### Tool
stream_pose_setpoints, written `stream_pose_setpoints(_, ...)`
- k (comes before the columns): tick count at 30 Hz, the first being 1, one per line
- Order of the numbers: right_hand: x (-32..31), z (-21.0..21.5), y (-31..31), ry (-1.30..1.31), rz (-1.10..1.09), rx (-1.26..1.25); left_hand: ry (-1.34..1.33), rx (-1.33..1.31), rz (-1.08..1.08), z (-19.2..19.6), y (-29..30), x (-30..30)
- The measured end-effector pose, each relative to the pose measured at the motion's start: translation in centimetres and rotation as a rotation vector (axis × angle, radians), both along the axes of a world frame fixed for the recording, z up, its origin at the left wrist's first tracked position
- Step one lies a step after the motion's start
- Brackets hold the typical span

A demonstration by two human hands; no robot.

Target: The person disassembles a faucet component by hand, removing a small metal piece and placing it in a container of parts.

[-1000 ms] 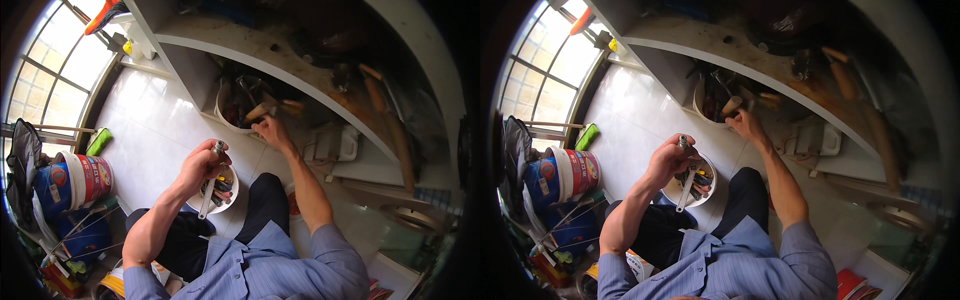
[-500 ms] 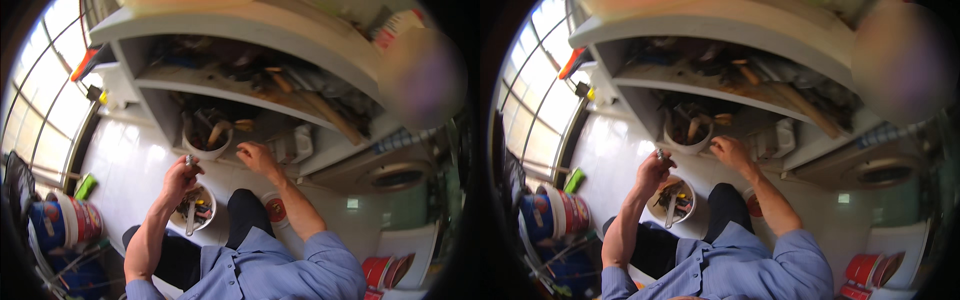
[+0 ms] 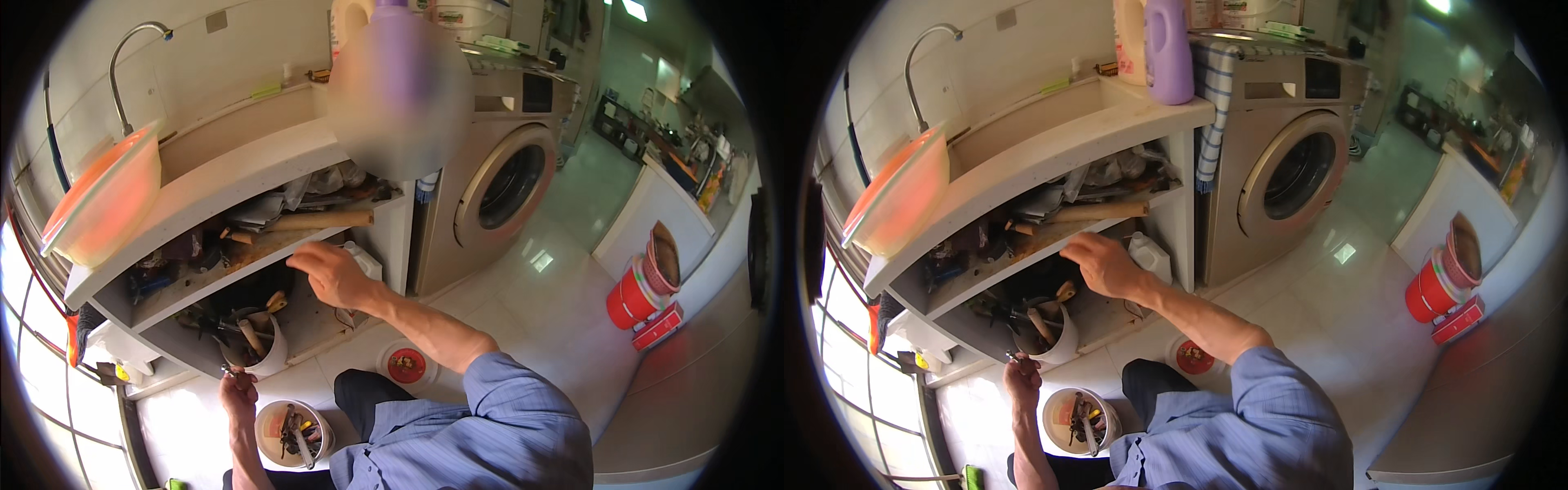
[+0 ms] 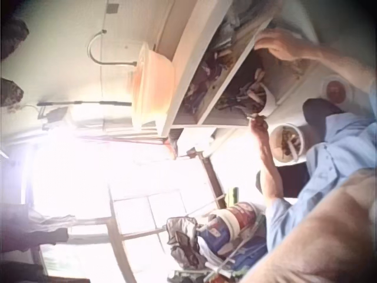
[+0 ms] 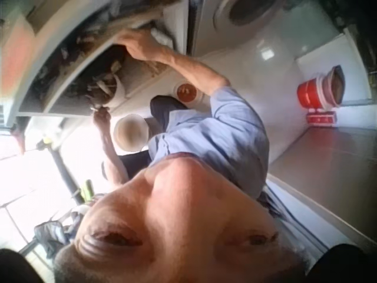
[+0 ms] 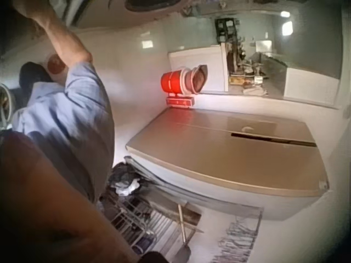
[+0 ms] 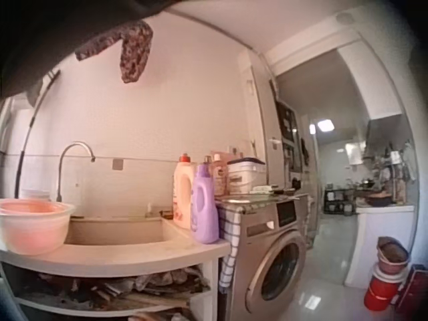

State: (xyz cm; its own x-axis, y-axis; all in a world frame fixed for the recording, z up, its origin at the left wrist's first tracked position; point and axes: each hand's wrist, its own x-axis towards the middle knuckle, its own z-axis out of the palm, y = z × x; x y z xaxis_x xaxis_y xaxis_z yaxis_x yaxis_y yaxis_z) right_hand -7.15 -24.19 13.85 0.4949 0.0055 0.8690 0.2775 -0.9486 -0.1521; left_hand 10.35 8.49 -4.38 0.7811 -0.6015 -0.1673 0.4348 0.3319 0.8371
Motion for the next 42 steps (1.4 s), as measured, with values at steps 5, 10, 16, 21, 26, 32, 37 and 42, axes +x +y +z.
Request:
stream_pose_setpoints(5, -1.5, 6.9, -1.3, -0.232, -0.13, -0.153, 0.016, 0.115, 0.045, 1.1, -0.1, -1.1)
stream_pose_setpoints(10, -0.5, 9.5, -3.5, -0.214, -0.292, -0.237, -0.056, -0.055, 0.034, 4.1, -0.6, -2.6)
stream_pose_setpoints(16, 3.2, 12.2, -5.3, -0.133, -0.458, -0.38, 0.034, -0.052, 0.079, 4.9, 0.9, -4.2)
stream_pose_setpoints(21, 3.5, 12.6, -5.3, 0.026, -0.46, -0.497, 0.097, -0.105, 0.055, 5.3, 1.4, -5.9)
stream_pose_setpoints(26, 5.6, 10.9, -7.0, -0.158, -0.493, -0.44, 0.231, -0.181, -0.06, 7.1, 0.9, -8.6)
stream_pose_setpoints(32, 5.9, 10.7, -6.1, -0.183, -0.569, -0.42, 0.322, -0.254, -0.112, 7.3, 2.1, -8.6)
stream_pose_setpoints(37, 5.3, 11.7, -5.1, -0.173, -0.674, -0.448, 0.517, -0.127, -0.193, 5.7, 2.6, -6.3)
stream_pose_setpoints(42, 5.9, 11.6, -3.8, -0.042, -0.55, -0.254, 0.656, 0.128, 0.14, -0.4, 5.0, -9.6)
